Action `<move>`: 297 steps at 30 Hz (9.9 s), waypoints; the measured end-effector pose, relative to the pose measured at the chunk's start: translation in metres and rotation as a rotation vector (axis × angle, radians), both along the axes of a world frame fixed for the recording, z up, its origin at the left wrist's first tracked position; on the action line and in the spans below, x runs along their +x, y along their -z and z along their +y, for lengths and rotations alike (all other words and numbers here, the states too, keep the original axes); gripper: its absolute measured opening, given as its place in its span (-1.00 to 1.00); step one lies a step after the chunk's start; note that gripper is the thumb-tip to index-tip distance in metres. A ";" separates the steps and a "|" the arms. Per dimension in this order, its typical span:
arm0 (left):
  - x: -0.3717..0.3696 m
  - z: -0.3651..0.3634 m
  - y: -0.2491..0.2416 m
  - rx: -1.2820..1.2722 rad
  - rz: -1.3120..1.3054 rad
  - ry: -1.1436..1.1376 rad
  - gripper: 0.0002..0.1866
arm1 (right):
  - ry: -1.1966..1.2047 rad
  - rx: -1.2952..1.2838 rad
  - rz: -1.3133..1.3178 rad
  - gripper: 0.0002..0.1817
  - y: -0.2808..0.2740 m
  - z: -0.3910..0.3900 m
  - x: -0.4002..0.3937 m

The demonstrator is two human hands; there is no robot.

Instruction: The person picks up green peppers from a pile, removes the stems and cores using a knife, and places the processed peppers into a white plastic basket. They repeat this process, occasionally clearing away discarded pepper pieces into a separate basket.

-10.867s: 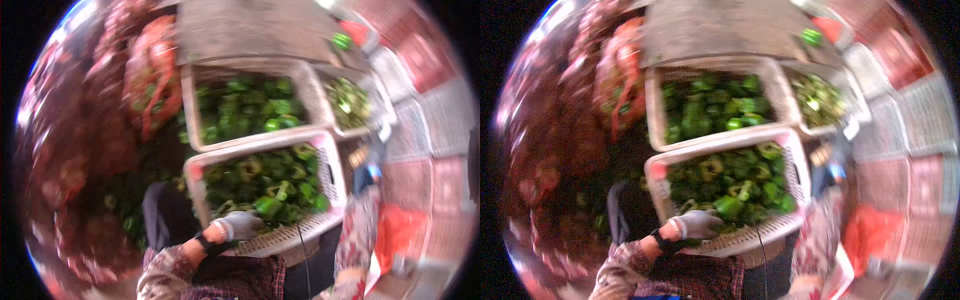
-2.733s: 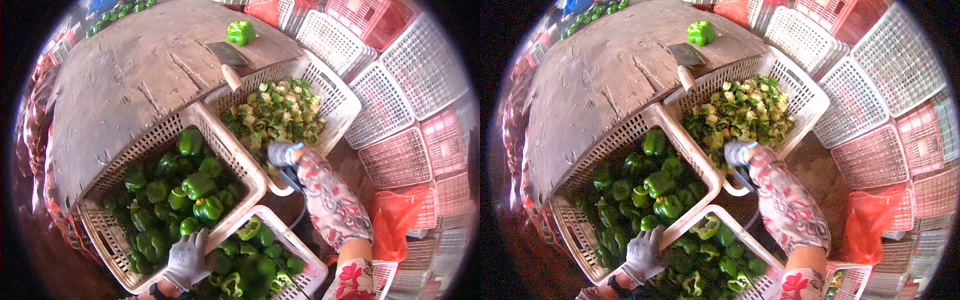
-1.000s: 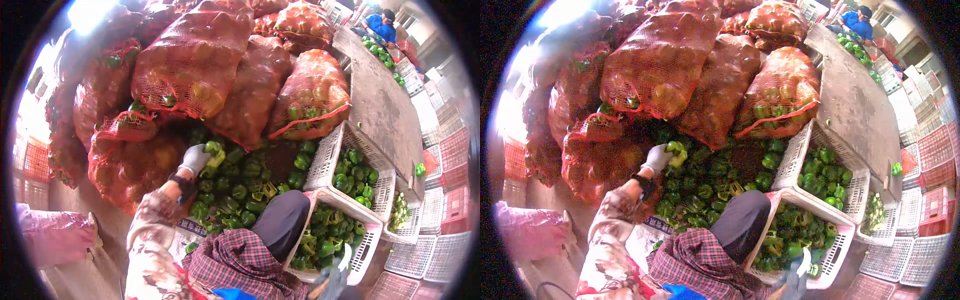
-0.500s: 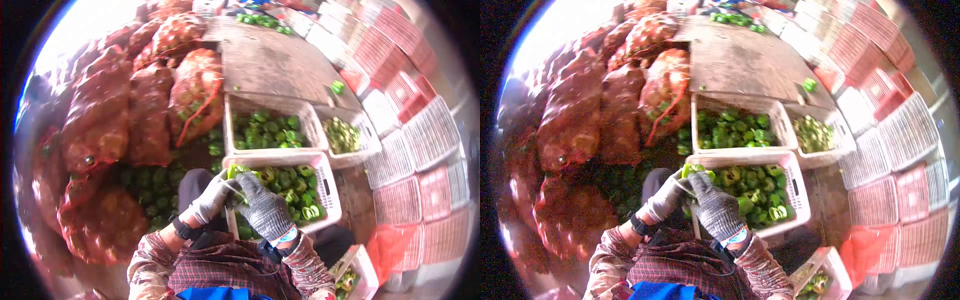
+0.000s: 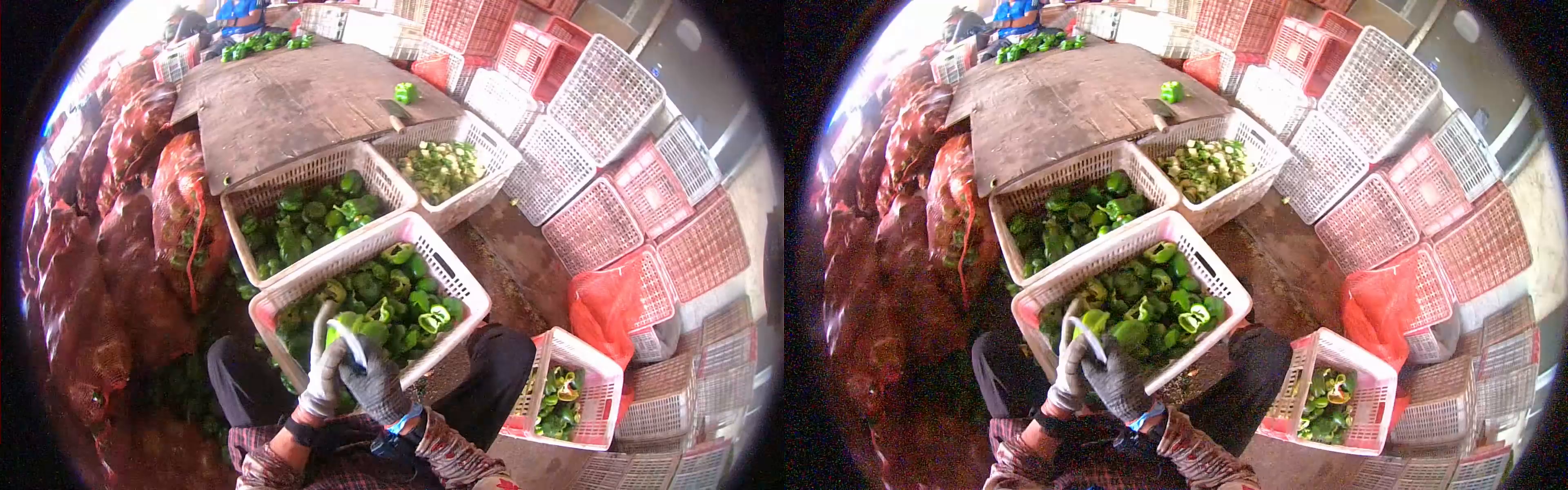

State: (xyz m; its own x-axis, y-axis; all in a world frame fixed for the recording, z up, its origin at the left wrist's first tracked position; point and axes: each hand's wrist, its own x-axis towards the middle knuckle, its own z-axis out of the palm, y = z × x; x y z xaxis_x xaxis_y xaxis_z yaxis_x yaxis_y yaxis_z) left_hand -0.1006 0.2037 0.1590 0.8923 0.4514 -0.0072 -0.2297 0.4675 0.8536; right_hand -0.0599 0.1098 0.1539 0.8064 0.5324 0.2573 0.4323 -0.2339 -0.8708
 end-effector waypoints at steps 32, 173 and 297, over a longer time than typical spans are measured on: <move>-0.066 0.131 -0.014 0.026 0.281 -0.372 -0.70 | 0.405 0.300 0.159 -0.62 -0.032 0.024 0.409; -0.240 0.152 0.026 -0.145 0.015 -0.472 -0.12 | -0.239 0.031 0.728 -0.36 -0.037 0.076 -0.040; 0.038 0.023 0.121 0.737 0.438 0.317 -0.51 | 0.359 0.441 1.007 -0.65 0.066 -0.082 0.122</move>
